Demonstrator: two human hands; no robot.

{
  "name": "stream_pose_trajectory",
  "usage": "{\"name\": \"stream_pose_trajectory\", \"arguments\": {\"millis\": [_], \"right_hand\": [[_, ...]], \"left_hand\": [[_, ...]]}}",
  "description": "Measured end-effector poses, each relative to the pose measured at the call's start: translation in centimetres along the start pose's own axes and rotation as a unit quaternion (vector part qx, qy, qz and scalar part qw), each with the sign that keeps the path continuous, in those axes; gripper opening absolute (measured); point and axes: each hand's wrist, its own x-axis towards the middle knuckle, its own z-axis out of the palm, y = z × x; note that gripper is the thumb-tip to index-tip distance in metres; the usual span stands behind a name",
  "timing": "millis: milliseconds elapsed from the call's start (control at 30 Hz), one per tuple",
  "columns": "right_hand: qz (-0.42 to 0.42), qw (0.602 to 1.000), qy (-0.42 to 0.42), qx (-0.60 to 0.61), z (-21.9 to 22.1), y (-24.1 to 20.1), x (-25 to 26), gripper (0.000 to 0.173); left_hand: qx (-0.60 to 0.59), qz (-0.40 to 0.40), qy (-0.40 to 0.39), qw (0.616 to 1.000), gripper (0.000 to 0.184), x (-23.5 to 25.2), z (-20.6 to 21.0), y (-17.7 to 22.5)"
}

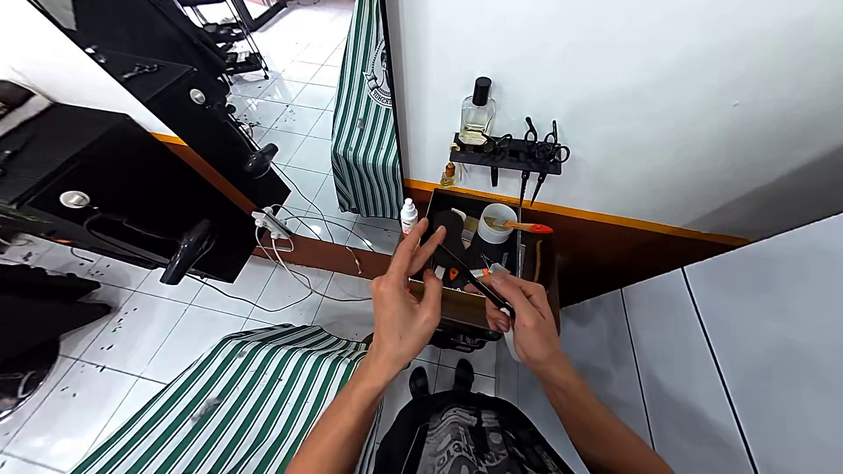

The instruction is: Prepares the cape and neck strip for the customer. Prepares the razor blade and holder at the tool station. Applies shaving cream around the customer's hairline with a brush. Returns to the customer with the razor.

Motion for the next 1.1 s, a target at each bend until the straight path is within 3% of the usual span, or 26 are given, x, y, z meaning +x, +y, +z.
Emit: {"name": "stream_pose_trajectory", "arguments": {"millis": [133, 267, 367, 433, 467, 600, 733, 767, 833, 867, 933, 1000, 1100], "right_hand": [[0.055, 0.994, -0.027, 0.096, 0.6, 0.3, 0.1, 0.041], [0.081, 0.975, -0.044, 0.201, 1.6, 0.3, 0.3, 0.032], [0.035, 0.980, -0.019, 0.193, 2.4, 0.3, 0.8, 0.022], [-0.019, 0.993, 0.011, 0.117, 2.2, 0.7, 1.0, 0.015], [-0.049, 0.996, 0.029, 0.063, 1.9, 1.1, 1.1, 0.014], [-0.091, 0.984, 0.026, -0.149, 0.7, 2.6, 0.2, 0.023], [-0.155, 0.944, -0.020, -0.291, 2.7, 4.7, -1.7, 0.027], [-0.185, 0.934, -0.028, -0.304, 3.3, 5.4, -2.2, 0.025], [-0.222, 0.921, -0.048, -0.316, 3.8, 6.4, -2.8, 0.022], [-0.216, 0.922, -0.051, -0.318, 3.5, 6.3, -2.7, 0.021], [-0.145, 0.939, 0.003, -0.312, 1.3, 5.0, -1.8, 0.021], [-0.040, 0.948, 0.130, -0.287, -3.0, 3.8, 0.5, 0.024], [0.087, 0.940, 0.282, -0.170, -10.0, 5.9, 5.6, 0.030]], "left_hand": [[-0.061, -0.025, 0.001, 0.998, 0.061, -0.1, -0.1, -0.9], [-0.247, -0.076, -0.044, 0.965, 0.067, -3.8, 2.3, -3.3], [-0.422, -0.221, -0.142, 0.868, 0.092, -8.9, 4.4, -4.5], [-0.494, -0.277, -0.154, 0.810, 0.088, -10.6, 3.9, -5.2], [-0.502, -0.276, -0.149, 0.806, 0.086, -10.7, 2.8, -5.7], [-0.434, -0.235, -0.027, 0.869, 0.075, -7.5, -2.0, -7.0], [-0.279, -0.143, -0.018, 0.949, 0.065, -5.4, -1.0, -6.3], [-0.245, -0.131, -0.027, 0.960, 0.057, -5.4, -0.1, -6.0], [-0.257, -0.148, -0.005, 0.955, 0.024, -5.9, 1.7, -5.7], [-0.288, -0.179, 0.026, 0.941, 0.016, -6.3, 2.3, -5.6], [-0.338, -0.245, 0.075, 0.906, 0.026, -7.2, 2.5, -5.7], [-0.363, -0.287, 0.093, 0.881, 0.032, -8.2, 1.8, -5.8], [-0.335, -0.323, 0.089, 0.881, 0.033, -10.0, 0.3, -6.5]]}}
